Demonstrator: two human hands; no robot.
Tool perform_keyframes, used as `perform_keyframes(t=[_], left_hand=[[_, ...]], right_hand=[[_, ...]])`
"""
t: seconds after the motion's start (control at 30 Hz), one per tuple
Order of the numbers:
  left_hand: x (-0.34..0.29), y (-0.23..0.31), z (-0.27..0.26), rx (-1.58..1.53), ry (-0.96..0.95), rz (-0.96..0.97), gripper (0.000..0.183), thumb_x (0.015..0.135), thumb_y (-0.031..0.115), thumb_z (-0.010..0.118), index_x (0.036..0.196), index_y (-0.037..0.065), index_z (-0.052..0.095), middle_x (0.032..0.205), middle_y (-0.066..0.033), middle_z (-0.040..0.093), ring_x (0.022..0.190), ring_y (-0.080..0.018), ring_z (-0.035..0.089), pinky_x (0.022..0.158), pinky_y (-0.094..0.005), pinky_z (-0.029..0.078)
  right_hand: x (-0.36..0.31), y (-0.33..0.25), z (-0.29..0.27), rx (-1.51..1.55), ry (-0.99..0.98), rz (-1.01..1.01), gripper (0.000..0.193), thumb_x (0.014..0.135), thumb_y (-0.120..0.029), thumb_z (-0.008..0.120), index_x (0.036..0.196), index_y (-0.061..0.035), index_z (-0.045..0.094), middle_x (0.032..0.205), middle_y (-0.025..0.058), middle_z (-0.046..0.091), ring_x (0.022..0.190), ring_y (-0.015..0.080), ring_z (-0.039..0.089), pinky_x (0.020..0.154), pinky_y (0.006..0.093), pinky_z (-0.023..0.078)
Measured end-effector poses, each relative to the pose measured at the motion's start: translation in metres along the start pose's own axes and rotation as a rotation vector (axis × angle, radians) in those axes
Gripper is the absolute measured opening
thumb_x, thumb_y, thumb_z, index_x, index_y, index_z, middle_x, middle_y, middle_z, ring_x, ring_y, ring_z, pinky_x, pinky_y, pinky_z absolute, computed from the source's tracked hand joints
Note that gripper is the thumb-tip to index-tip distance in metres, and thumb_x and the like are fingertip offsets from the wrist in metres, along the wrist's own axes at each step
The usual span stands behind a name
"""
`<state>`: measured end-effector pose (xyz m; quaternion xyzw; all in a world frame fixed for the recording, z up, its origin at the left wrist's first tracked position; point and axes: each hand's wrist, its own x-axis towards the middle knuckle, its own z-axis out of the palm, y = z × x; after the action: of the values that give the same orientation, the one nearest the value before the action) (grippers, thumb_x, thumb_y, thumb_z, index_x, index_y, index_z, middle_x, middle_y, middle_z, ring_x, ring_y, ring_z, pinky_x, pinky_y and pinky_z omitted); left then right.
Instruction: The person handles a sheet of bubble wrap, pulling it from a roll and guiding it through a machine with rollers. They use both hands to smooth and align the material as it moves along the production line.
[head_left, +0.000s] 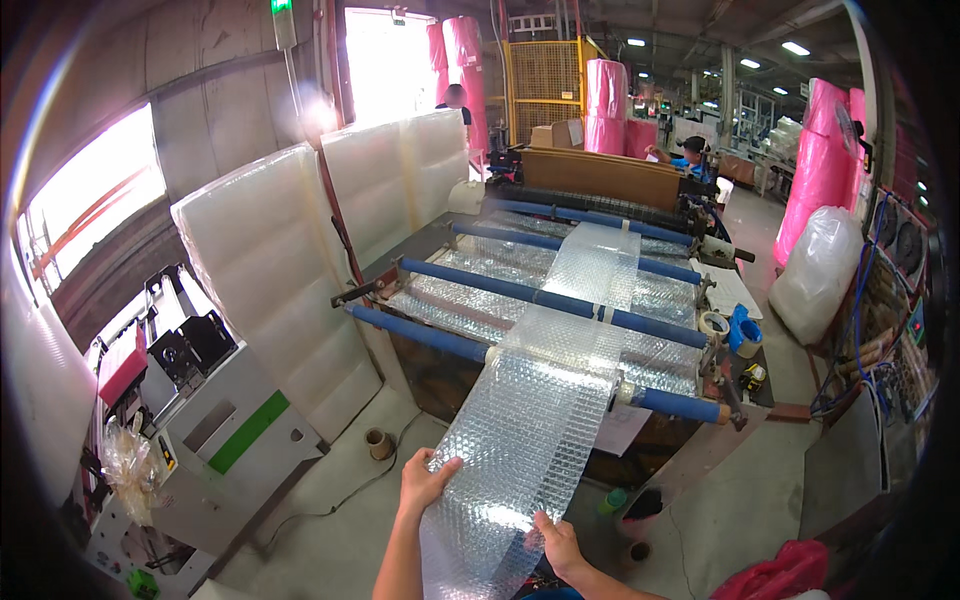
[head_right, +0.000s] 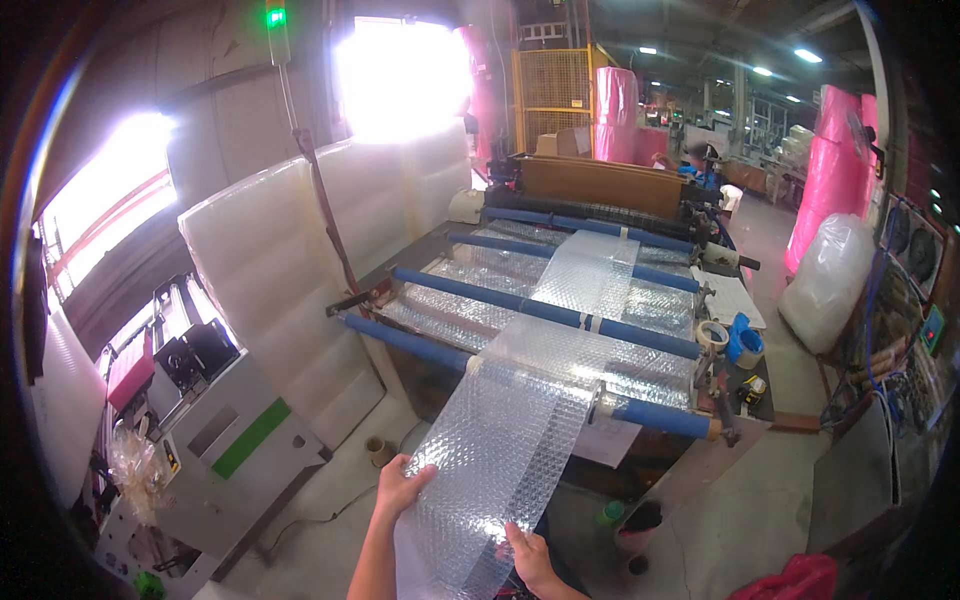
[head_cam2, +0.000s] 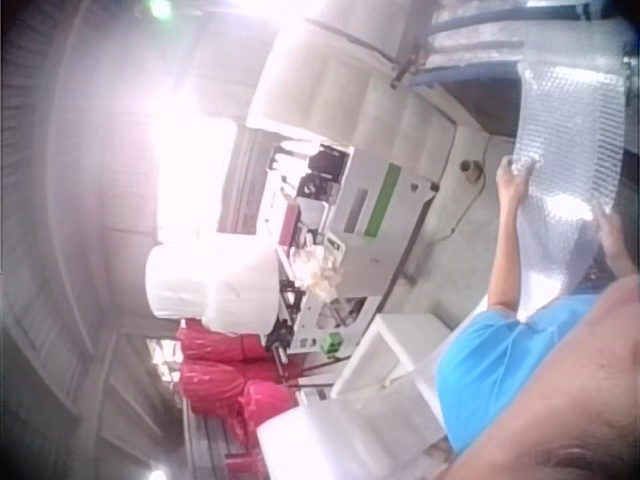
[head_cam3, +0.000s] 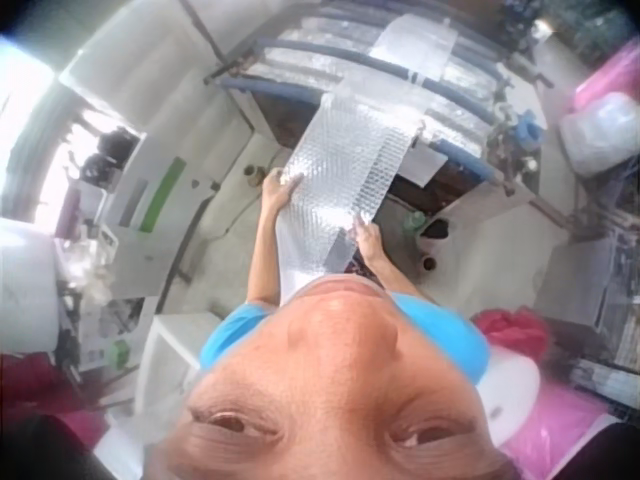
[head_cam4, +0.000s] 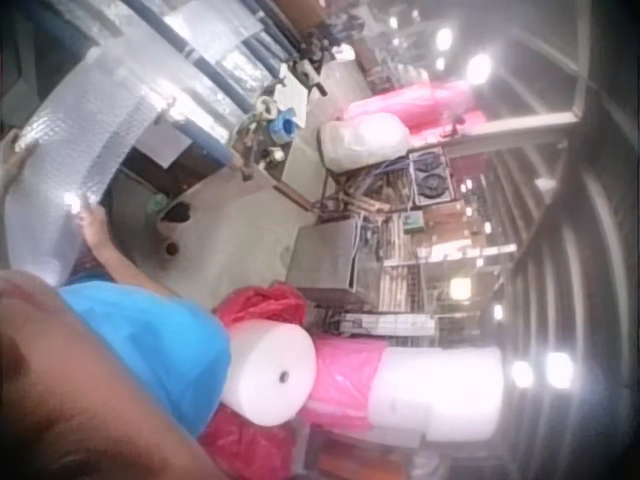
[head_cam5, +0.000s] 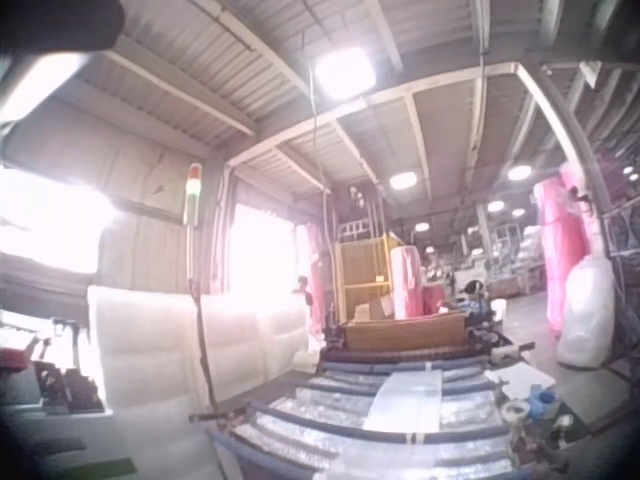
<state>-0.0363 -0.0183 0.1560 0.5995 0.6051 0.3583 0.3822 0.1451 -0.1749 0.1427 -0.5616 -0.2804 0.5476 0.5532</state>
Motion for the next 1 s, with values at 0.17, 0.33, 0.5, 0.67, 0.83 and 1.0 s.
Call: perform_keyframes(t=[0.17,0.33,0.5,0.67,0.83,1.0], left_hand=[[0.013,-0.036,0.037,0.134,-0.035,0.017,0.051,0.064,0.047,0.065,0.083,0.000,0.055,0.076,-0.0160,0.060,0.074,-0.0282,0.058,0.065,-0.0358,0.044],[0.034,-0.070,0.086,0.178,0.003,0.040,0.056,0.066,0.055,0.058,0.084,0.002,0.050,0.078,-0.0173,0.058,0.078,-0.0349,0.055,0.066,-0.0405,0.042],[0.040,-0.068,0.098,0.300,-0.020,0.001,0.057,0.070,0.058,0.051,0.087,0.004,0.047,0.079,-0.0164,0.058,0.078,-0.0354,0.055,0.066,-0.0427,0.042],[0.042,-0.068,0.110,0.298,-0.051,-0.059,0.060,0.071,0.058,0.048,0.098,0.005,0.043,0.087,-0.0183,0.058,0.084,-0.0358,0.054,0.071,-0.0427,0.041],[0.048,-0.063,0.107,0.317,-0.117,-0.113,0.061,0.073,0.057,0.047,0.104,0.005,0.041,0.095,-0.0209,0.056,0.091,-0.0371,0.052,0.076,-0.0419,0.040],[0.038,-0.066,0.103,0.306,-0.050,-0.052,0.056,0.073,0.056,0.048,0.094,0.005,0.043,0.086,-0.0176,0.058,0.084,-0.0353,0.054,0.071,-0.0416,0.041]], right_hand=[[0.059,0.083,-0.036,-0.081,0.024,-0.138,0.041,0.085,-0.037,0.045,0.067,-0.0010,0.056,0.061,0.0063,0.055,0.055,0.0131,0.051,0.054,0.0255,0.041],[0.115,0.105,-0.073,-0.449,0.085,-0.232,0.045,0.083,-0.042,0.043,0.078,0.0003,0.059,0.066,0.0066,0.058,0.064,0.0147,0.055,0.061,0.0272,0.042],[0.128,0.113,-0.071,-0.397,0.186,-0.239,0.046,0.082,-0.043,0.043,0.084,0.0006,0.059,0.070,0.0103,0.060,0.065,0.0187,0.057,0.061,0.0310,0.043],[0.128,0.114,-0.066,-0.416,0.258,-0.264,0.047,0.082,-0.042,0.044,0.084,0.0026,0.057,0.070,0.0128,0.059,0.064,0.0200,0.057,0.060,0.0318,0.043],[0.129,0.115,-0.066,-0.400,0.268,-0.271,0.046,0.082,-0.041,0.045,0.083,0.0034,0.057,0.068,0.0124,0.058,0.063,0.0192,0.057,0.059,0.0305,0.043],[0.123,0.111,-0.061,-0.320,0.299,-0.192,0.046,0.081,-0.041,0.047,0.080,0.0029,0.057,0.065,0.0098,0.057,0.060,0.0174,0.056,0.057,0.0292,0.043]])
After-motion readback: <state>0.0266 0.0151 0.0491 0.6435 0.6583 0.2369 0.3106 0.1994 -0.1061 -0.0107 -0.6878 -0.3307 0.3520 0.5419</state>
